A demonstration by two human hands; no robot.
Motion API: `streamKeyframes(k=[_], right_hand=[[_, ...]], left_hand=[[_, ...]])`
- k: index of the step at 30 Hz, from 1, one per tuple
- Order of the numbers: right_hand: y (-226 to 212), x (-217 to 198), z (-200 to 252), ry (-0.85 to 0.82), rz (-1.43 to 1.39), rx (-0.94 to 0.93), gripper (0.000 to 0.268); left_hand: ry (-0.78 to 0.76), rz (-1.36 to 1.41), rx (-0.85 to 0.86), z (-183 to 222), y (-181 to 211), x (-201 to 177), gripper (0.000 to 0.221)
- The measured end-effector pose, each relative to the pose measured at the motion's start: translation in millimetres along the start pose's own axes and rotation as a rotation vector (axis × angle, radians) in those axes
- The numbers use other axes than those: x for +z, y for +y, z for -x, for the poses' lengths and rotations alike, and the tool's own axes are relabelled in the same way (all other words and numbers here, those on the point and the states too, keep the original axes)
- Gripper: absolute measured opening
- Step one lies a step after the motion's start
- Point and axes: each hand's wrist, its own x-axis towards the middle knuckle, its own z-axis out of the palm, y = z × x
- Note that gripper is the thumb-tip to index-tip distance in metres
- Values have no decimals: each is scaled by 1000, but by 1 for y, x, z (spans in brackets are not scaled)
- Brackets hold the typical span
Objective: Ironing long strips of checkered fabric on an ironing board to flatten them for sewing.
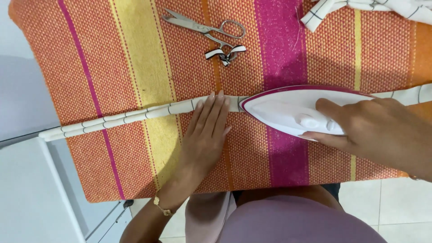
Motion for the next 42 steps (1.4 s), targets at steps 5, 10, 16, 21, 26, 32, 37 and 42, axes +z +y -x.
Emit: streamKeyframes(k=[5,10,16,21,26,32,37,42], right_hand=[[-4,-5,-10,-15,-21,-1,65],[-1,5,-7,15,1,10,68],[0,12,-4,178,79,-9,70],[-5,13,-4,6,72,104,66],[-19,-14,-26,13,-28,36,69],[-29,-14,-20,-117,-30,42,71],[-30,-19,-29,25,112,-11,74],[-32,-24,-24,-51,-27,-52,66]], left_hand=[[14,-41,45,6,-1,-6,54],[15,13,26,-1,-5,-7,54],[17,16,56,1,-9,-10,54],[13,-12,69,0,-11,-13,50],[78,143,36,5,-17,0,51],[157,220,16,7,-20,0,44],[95,255,6,10,-20,0,56],[93,232,2,11,-21,1,53]])
